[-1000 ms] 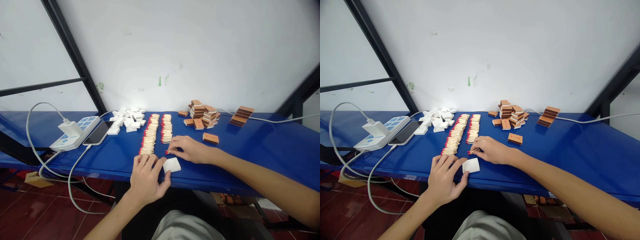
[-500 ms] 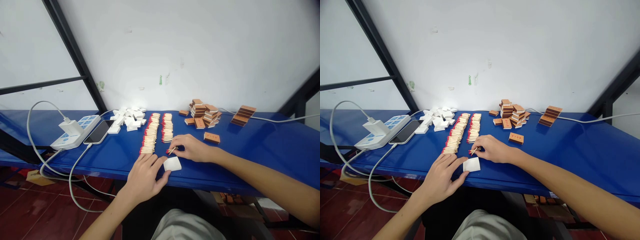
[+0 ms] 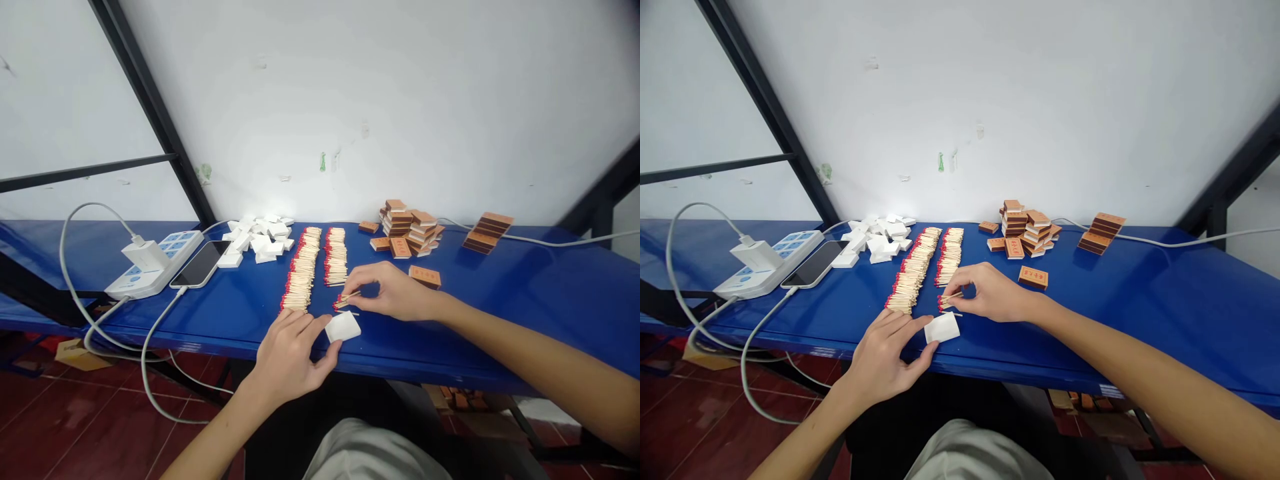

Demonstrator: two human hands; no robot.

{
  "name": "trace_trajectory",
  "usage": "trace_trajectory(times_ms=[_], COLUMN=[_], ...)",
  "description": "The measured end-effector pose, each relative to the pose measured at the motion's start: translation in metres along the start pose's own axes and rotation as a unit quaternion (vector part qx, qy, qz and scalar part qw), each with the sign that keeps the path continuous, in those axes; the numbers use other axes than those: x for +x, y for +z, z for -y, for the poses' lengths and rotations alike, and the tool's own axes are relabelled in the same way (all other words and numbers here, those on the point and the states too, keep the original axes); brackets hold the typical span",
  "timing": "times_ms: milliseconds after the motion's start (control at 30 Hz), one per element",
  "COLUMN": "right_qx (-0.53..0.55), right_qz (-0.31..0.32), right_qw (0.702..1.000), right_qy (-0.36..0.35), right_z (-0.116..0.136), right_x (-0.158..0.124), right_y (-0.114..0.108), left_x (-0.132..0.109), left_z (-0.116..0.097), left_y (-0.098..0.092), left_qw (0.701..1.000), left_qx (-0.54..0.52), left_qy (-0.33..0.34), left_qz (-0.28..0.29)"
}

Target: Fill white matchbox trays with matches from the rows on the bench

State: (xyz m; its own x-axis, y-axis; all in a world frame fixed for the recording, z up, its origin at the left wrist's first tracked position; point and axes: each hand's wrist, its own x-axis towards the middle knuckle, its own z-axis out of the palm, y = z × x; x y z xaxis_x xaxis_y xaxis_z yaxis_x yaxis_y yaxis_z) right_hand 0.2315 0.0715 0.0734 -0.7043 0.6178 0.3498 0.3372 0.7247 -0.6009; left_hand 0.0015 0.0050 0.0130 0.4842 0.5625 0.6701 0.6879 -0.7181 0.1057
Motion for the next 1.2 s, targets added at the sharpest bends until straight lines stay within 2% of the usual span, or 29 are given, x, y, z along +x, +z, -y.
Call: trace_trajectory(times_ms=[167,267,567,767,867,1067,1200], right_qx=[0.028,0.000,-0.010,0.000,-0.017,-0.031,-0.048], right_qz=[0.091,0.110,0.100,0.110,0.103,0.048,0.038], right_qw=[0.995,0.993,0.994,0.993,0.993,0.991,0.988], right_qy=[-0.030,-0.040,-0.036,-0.032,-0.052,-0.120,-0.141], right_z=[0.013,0.019,0.017,0.020,0.021,0.019,0.013], right_x=[-0.004,-0.005,-0.003,-0.005,-0.006,-0.007,-0.007], right_y=[0.009,0.015,0.017,0.015,0.017,0.024,0.028], left_x=[0.000,0.000,-0.003,-0.002,-0.002,-0.002,-0.004], left_z=[-0.001,-0.002,-0.003,-0.003,-0.003,-0.003,-0.002], left_y=[0.000,0.000,0.002,0.001,0.000,0.001,0.003], left_qw=[1.000,1.000,0.999,1.000,1.000,1.000,0.999], left_qx=[0.001,-0.001,-0.006,0.000,0.010,-0.008,-0.025], left_qy=[-0.004,-0.002,-0.021,-0.024,-0.023,-0.021,-0.010], left_qz=[-0.006,-0.009,-0.026,-0.007,-0.013,-0.007,-0.029])
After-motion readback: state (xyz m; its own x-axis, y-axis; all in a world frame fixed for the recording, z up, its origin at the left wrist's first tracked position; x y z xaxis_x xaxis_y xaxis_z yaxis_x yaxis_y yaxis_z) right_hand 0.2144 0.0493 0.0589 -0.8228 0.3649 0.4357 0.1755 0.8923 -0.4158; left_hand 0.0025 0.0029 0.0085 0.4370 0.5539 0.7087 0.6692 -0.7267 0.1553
